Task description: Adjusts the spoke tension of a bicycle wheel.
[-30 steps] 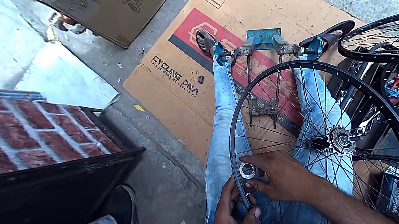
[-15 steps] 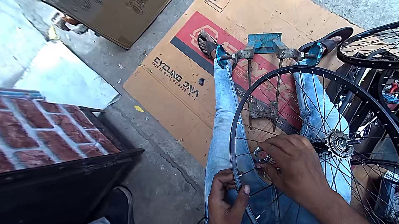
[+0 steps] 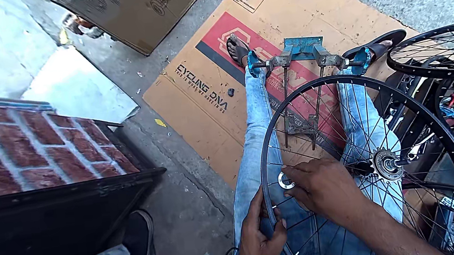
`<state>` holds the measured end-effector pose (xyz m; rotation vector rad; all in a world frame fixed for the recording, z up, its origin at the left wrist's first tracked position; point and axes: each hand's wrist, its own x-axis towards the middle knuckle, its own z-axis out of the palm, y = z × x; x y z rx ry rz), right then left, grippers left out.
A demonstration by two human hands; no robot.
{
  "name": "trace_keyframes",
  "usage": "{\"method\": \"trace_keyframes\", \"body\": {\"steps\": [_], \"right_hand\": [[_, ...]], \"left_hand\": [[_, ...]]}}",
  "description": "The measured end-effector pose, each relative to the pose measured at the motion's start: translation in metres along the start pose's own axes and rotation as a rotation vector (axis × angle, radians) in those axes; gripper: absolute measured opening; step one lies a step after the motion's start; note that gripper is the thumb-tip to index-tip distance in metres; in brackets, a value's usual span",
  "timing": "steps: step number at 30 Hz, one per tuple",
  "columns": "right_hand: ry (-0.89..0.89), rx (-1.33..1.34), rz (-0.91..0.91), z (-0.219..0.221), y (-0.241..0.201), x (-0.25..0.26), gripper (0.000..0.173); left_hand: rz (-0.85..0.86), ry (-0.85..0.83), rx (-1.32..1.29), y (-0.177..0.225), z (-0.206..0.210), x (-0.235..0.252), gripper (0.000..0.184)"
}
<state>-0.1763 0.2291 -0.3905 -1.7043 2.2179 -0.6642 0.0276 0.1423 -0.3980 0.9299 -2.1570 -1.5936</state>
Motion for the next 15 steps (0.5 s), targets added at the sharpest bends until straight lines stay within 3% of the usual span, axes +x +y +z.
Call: {"method": "trace_keyframes", "body": {"steps": [7,12,15], "right_hand": [[0.048,0.474,-0.008,0.011,0.012,0.004,0.025],[0.245,0.195,-0.187,0.025,0.007,-0.005,0.022],[0.222,0.248,-0.212,0.024,0.009,-0.003,0.026]], "left_hand": [[0.027,-0.050,-0.077,0.000,-0.002,-0.004,0.082],[0.013,-0.072,-0.093,0.000,-0.004,-0.002,0.082],[0.023,-0.079,-0.092,-0.002,-0.004,-0.002,0.082]]}}
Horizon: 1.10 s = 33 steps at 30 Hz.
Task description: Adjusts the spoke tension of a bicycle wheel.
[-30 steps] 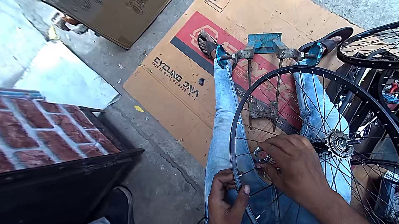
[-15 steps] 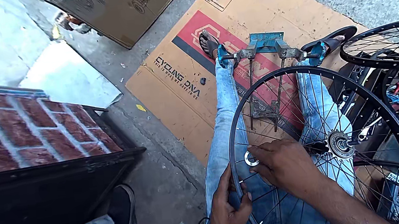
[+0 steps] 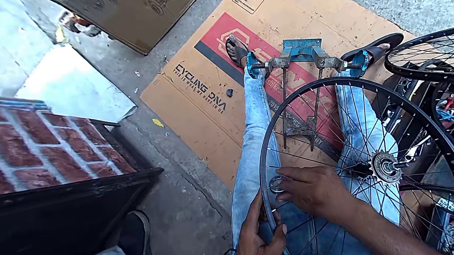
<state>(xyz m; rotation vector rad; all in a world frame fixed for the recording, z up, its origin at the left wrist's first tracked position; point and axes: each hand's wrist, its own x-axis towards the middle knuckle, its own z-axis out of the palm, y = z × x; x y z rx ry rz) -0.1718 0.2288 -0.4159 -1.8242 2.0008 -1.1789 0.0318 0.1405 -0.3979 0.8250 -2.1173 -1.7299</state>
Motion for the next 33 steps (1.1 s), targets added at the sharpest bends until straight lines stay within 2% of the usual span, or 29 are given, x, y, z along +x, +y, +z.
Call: {"method": "trace_keyframes", "body": {"steps": [3,6,11,14,17,19,21,26,30,33], "right_hand": [[-0.079,0.114,0.015,-0.005,0.002,0.006,0.030],[-0.197,0.157,0.113,-0.012,0.000,0.005,0.031],[-0.081,0.047,0.090,-0.001,-0.008,-0.006,0.028],[-0.066,0.033,0.192,0.000,-0.012,0.002,0.029],[-0.168,0.083,0.307,-0.004,-0.016,0.007,0.031],[-0.261,0.148,0.304,-0.009,-0.014,0.004,0.042],[-0.287,0.160,0.275,-0.011,-0.012,0.001,0.043],[-0.162,-0.004,0.138,-0.002,-0.010,-0.008,0.043],[-0.112,-0.040,0.321,0.003,-0.018,0.005,0.042],[-0.004,0.028,0.307,0.005,-0.017,0.004,0.034]], "left_hand": [[0.013,-0.006,-0.001,0.000,0.000,-0.001,0.083],[0.010,-0.017,-0.002,-0.001,0.000,-0.001,0.083],[-0.018,-0.034,-0.010,0.004,0.001,-0.003,0.085],[-0.016,-0.063,-0.045,0.009,0.005,-0.007,0.088],[-0.019,-0.045,-0.054,0.010,0.006,-0.009,0.088],[-0.009,-0.037,-0.076,0.009,0.007,-0.008,0.087],[0.005,-0.035,-0.088,0.006,0.007,-0.009,0.088],[0.012,-0.050,-0.053,0.006,0.006,-0.008,0.088],[-0.001,-0.055,-0.047,0.007,0.006,-0.010,0.089],[0.006,-0.055,-0.055,0.006,0.005,-0.011,0.089]]}}
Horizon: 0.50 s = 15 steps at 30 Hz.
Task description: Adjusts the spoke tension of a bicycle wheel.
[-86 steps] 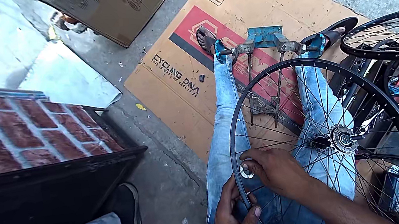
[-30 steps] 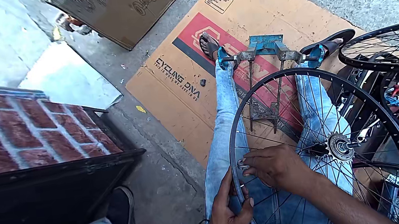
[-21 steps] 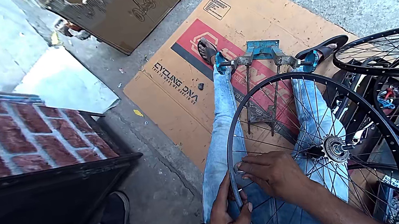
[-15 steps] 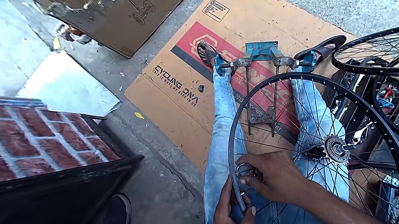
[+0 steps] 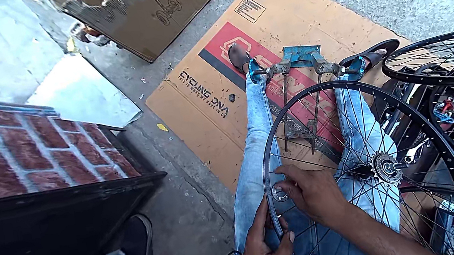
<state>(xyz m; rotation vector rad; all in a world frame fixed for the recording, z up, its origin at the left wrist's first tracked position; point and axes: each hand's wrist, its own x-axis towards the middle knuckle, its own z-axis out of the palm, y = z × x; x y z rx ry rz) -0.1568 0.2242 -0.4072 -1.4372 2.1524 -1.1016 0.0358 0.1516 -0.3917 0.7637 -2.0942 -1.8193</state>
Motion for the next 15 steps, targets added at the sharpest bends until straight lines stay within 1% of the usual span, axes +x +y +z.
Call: {"method": "trace_keyframes", "body": {"steps": [1,2,4,5,6,8,10,12,14,15], "right_hand": [[0.022,0.049,-0.049,0.000,0.004,-0.003,0.033],[-0.004,0.088,-0.093,-0.003,0.007,-0.006,0.038],[-0.135,0.041,-0.175,-0.010,0.012,-0.009,0.046],[-0.189,-0.025,-0.214,-0.014,0.013,-0.009,0.045],[-0.207,-0.074,-0.253,-0.015,0.014,-0.009,0.044],[-0.174,-0.083,-0.262,-0.013,0.014,-0.008,0.039],[-0.191,-0.045,-0.148,-0.013,0.009,-0.006,0.043],[-0.304,-0.022,0.027,-0.017,-0.002,0.001,0.045],[-0.444,0.041,0.201,-0.027,-0.012,0.013,0.036],[-0.513,0.067,0.256,-0.032,-0.015,0.019,0.034]], "left_hand": [[0.001,-0.003,-0.008,0.000,0.000,0.000,0.089],[0.003,-0.010,-0.014,0.001,0.000,-0.001,0.089],[0.005,-0.018,-0.015,0.000,0.000,-0.001,0.089],[0.004,-0.020,-0.011,0.000,0.000,-0.002,0.090],[0.006,-0.023,-0.009,0.000,0.000,-0.003,0.091],[0.007,-0.033,-0.014,0.001,-0.001,-0.004,0.092],[-0.001,-0.038,-0.015,0.003,-0.001,-0.005,0.092],[-0.007,-0.032,-0.026,0.001,-0.002,-0.006,0.092],[0.004,-0.028,-0.031,-0.001,-0.003,-0.006,0.092],[0.013,-0.028,-0.028,-0.001,-0.003,-0.005,0.091]]}}
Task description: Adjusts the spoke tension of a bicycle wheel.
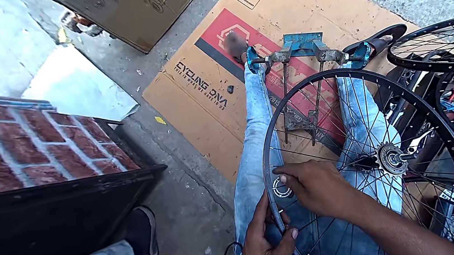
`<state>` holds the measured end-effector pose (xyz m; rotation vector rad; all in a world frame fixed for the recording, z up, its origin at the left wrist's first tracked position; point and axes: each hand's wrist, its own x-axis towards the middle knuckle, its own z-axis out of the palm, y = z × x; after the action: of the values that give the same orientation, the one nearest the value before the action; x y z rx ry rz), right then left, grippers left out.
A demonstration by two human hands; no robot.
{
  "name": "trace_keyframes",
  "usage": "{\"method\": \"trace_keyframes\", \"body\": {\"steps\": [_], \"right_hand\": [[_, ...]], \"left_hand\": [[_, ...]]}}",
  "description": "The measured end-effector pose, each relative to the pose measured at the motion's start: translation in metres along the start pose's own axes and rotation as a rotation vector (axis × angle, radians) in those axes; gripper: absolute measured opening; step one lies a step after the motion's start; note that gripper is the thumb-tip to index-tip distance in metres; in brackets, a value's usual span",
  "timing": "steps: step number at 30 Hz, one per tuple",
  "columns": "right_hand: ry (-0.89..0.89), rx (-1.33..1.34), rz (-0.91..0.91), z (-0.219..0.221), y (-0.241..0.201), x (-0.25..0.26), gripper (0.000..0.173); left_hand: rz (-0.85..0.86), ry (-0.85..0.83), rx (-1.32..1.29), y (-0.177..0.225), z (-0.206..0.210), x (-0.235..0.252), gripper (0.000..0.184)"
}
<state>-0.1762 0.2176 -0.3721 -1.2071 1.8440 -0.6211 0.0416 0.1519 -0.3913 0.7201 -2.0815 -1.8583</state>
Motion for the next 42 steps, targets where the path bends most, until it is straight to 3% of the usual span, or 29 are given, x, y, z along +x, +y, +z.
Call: {"method": "trace_keyframes", "body": {"steps": [3,11,21,24,27,29,34,37,42], "right_hand": [[-0.100,0.058,0.011,-0.010,-0.003,0.002,0.029],[-0.114,0.315,0.024,-0.013,0.007,0.002,0.018],[0.169,-0.110,-0.096,-0.015,-0.008,-0.007,0.013],[0.259,-0.243,-0.158,-0.010,-0.012,-0.013,0.014],[0.324,-0.264,-0.142,-0.003,-0.009,-0.016,0.014],[0.335,-0.248,-0.088,-0.004,-0.003,-0.013,0.014],[0.538,-0.150,-0.110,-0.009,0.002,-0.017,0.014],[0.613,-0.089,-0.108,-0.004,0.008,-0.021,0.015],[0.572,-0.212,-0.158,0.010,0.008,-0.021,0.016]], "left_hand": [[-0.004,0.003,0.002,0.002,0.000,-0.003,0.089],[-0.009,-0.012,-0.006,0.006,0.002,-0.002,0.088],[0.017,0.029,0.045,0.005,0.003,-0.001,0.083],[0.056,0.098,0.114,0.004,-0.001,0.011,0.067],[0.016,0.170,0.124,0.010,-0.008,0.038,0.032],[-0.042,0.198,0.189,0.014,-0.008,0.050,0.025],[-0.125,0.189,0.233,0.017,-0.003,0.051,0.074],[-0.080,0.183,0.276,0.013,-0.002,0.049,0.068],[-0.047,0.174,0.235,0.010,-0.005,0.045,0.062]]}}
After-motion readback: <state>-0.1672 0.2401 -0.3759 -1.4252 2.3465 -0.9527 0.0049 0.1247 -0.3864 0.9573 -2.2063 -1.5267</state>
